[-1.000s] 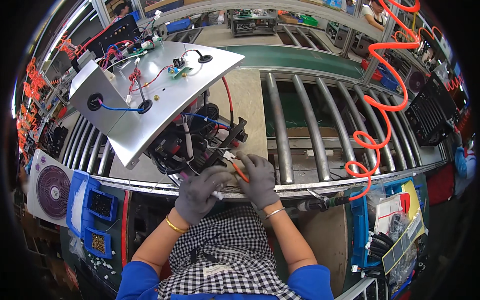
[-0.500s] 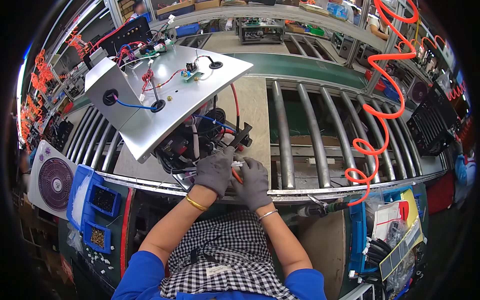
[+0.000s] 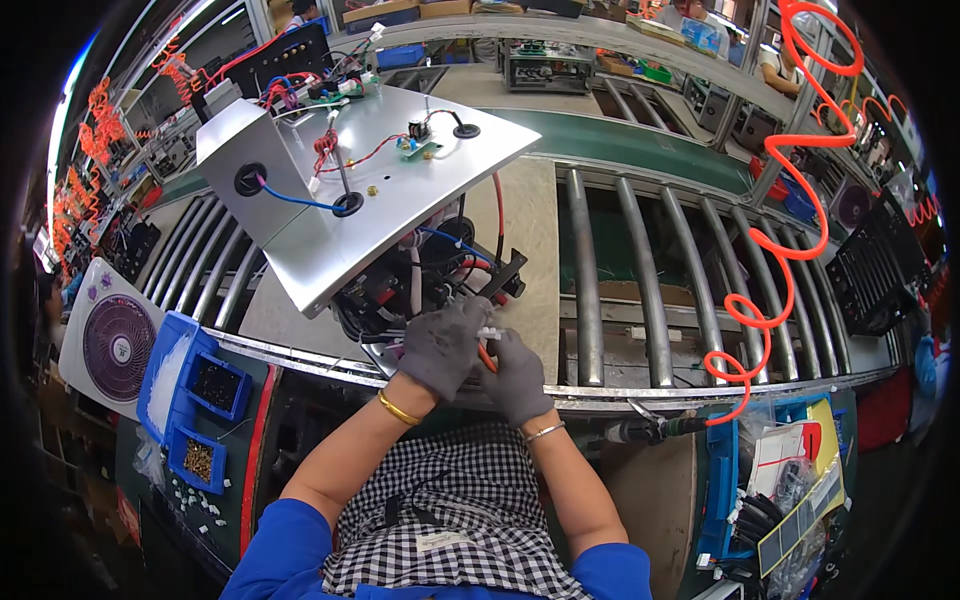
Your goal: The person assembles an electronic device on a factory assembly line. They connect internal wires, secure components, and attach a black front panel to a silver metal casing using a pneumatic screwdriver. The person works on a single unit, manipulating wires and fasteners to complete the assembly.
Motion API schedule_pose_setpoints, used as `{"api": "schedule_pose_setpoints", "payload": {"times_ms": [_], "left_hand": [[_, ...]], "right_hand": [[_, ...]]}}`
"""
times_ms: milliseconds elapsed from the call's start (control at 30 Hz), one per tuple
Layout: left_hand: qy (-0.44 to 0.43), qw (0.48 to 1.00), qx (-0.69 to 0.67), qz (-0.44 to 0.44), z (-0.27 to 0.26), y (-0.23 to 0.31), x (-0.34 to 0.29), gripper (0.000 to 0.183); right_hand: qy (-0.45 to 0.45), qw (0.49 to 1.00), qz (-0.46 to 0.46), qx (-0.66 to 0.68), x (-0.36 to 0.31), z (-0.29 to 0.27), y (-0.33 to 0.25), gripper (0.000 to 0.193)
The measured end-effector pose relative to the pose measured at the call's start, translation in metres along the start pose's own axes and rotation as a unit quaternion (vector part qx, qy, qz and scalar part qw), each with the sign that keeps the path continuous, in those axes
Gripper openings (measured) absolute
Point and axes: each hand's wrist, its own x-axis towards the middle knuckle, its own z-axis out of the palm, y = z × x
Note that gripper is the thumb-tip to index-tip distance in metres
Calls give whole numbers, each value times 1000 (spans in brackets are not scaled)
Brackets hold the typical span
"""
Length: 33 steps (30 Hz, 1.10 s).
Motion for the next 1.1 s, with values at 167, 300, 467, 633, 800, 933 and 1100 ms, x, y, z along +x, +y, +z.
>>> {"api": "schedule_pose_setpoints", "payload": {"times_ms": [167,300,467,633,800,933,1100], "left_hand": [[-35,968,-181,170,-26,2,-44,22],[-53,954,-248,161,-51,-2,-70,17],[13,943,-332,1,-43,-38,-102,19],[148,972,-181,-39,-21,-60,-100,36],[12,994,-105,-24,-15,-46,-80,56],[99,988,-113,26,2,-47,-70,39],[82,984,-158,6,-10,-50,-77,43]], "right_hand": [[-13,996,-44,-82,8,-21,-33,51],[-7,981,-70,-183,7,-14,-41,59],[16,985,-66,-160,13,-11,-50,61],[19,979,-81,-185,10,-10,-48,61],[27,978,-86,-190,9,-8,-53,62],[-2,977,-93,-193,17,-5,-55,62],[-67,989,-65,-114,21,-13,-61,58]]}}
